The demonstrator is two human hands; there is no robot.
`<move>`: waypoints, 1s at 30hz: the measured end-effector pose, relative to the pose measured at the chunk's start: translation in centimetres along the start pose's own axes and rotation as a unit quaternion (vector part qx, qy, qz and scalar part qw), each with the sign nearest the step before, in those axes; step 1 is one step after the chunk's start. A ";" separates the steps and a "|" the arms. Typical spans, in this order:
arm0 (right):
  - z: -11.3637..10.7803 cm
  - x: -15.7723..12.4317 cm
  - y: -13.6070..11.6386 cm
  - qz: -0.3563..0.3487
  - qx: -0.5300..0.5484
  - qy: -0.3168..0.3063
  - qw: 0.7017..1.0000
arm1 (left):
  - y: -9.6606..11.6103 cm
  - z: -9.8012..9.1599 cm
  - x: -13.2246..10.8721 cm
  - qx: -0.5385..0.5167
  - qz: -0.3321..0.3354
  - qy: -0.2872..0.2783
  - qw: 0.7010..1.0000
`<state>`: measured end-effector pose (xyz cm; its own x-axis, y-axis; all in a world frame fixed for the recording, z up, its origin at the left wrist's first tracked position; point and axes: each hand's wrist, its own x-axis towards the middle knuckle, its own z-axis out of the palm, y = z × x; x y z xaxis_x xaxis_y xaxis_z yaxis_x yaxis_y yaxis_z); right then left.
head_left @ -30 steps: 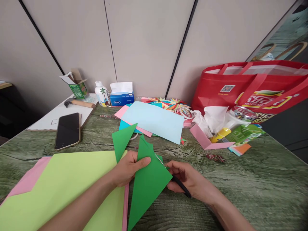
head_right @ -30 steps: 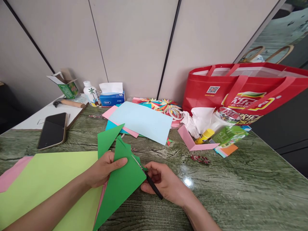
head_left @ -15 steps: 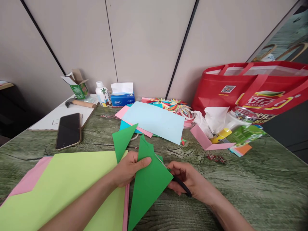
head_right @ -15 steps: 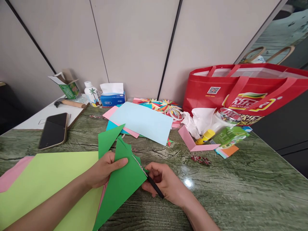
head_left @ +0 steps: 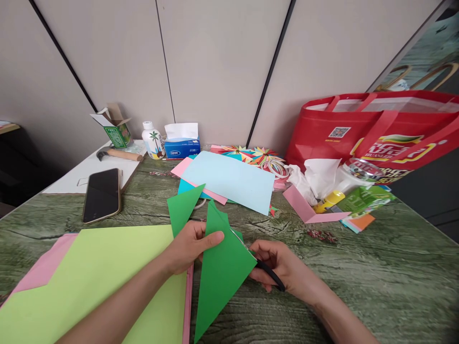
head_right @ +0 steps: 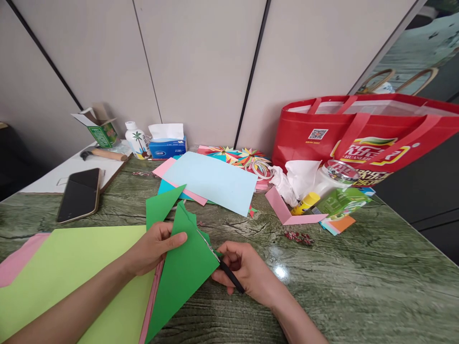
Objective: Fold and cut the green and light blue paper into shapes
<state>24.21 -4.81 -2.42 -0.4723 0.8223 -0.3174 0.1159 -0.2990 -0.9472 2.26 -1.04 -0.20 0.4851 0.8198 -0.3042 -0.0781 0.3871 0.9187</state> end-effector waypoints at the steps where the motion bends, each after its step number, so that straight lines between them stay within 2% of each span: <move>1: 0.0 0.0 0.0 0.001 -0.001 0.000 1.000 | 0.0 -0.1 0.0 0.007 0.007 0.008 1.000; 7: 0.0 -0.1 -0.5 0.006 0.011 -0.022 1.000 | -0.7 -0.3 0.3 0.013 0.013 -0.005 1.000; 14: 0.4 -0.2 -1.6 -0.019 0.057 -0.041 0.997 | -1.3 0.4 0.3 0.048 0.021 -0.011 0.999; 21: 0.3 0.0 -1.1 -0.020 0.071 -0.042 0.996 | -0.8 0.6 0.1 0.110 0.034 0.003 0.993; 30: 0.3 0.1 -0.5 -0.003 0.073 -0.038 0.997 | -0.9 0.5 0.1 0.108 0.037 0.001 0.993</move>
<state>23.86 -4.67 -1.92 -0.5388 0.7865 -0.3019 -0.0135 -0.3664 -0.9304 2.84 -1.55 -0.89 0.4829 0.8438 -0.2342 0.0752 0.2266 0.9711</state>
